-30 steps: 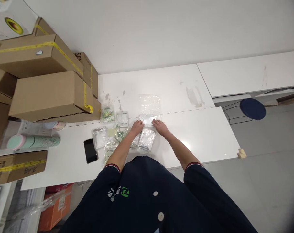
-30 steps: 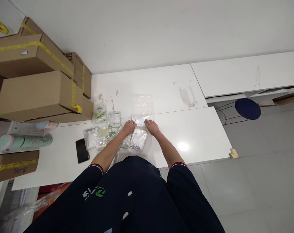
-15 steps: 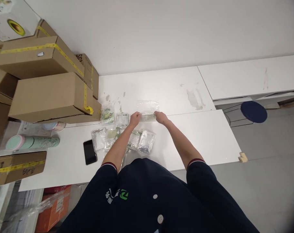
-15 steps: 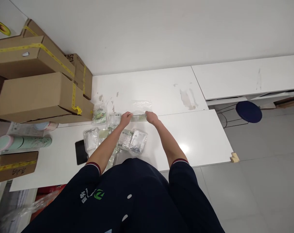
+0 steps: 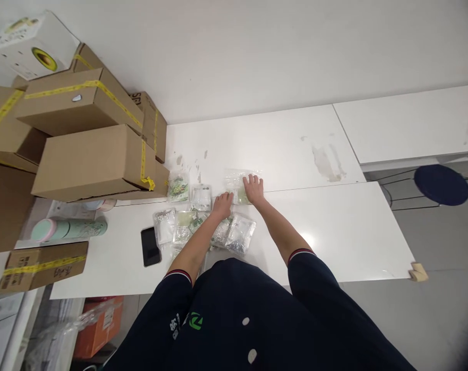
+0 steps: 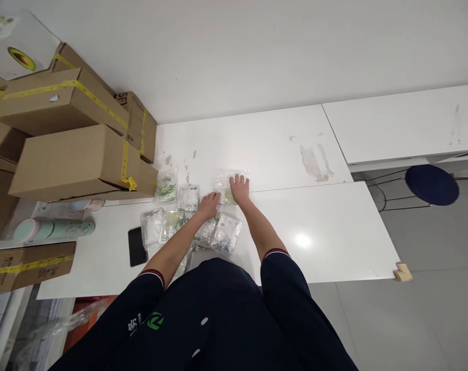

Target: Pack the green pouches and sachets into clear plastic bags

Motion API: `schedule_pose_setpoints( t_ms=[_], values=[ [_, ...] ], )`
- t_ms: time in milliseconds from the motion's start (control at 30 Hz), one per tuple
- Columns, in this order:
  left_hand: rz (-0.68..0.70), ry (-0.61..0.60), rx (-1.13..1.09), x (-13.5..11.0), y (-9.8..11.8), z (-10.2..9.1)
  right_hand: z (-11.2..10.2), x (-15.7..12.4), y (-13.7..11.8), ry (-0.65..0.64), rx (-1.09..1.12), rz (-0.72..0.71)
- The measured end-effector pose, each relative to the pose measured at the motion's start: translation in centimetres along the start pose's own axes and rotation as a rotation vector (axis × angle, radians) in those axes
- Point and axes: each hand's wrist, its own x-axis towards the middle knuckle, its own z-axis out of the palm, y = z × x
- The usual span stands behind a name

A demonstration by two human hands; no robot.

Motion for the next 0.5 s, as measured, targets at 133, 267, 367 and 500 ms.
schedule_pose_setpoints(
  t_ms=[133,267,367,500],
  values=[
    [-0.039,0.045,0.018,1.7,1.2,0.5,1.4,-2.3,1.0,-0.099,0.057,-0.217],
    [-0.076,0.04,-0.014,2.3,1.8,0.2,2.0,-3.4,2.2,-0.273,0.067,-0.217],
    [-0.065,-0.031,-0.058,2.4,1.2,-0.8,1.5,-3.3,2.5,-0.291,0.079,-0.206],
    [-0.038,-0.116,-0.093,2.7,-0.8,-2.2,0.2,-2.5,3.2,-0.364,0.115,-0.228]
  ],
)
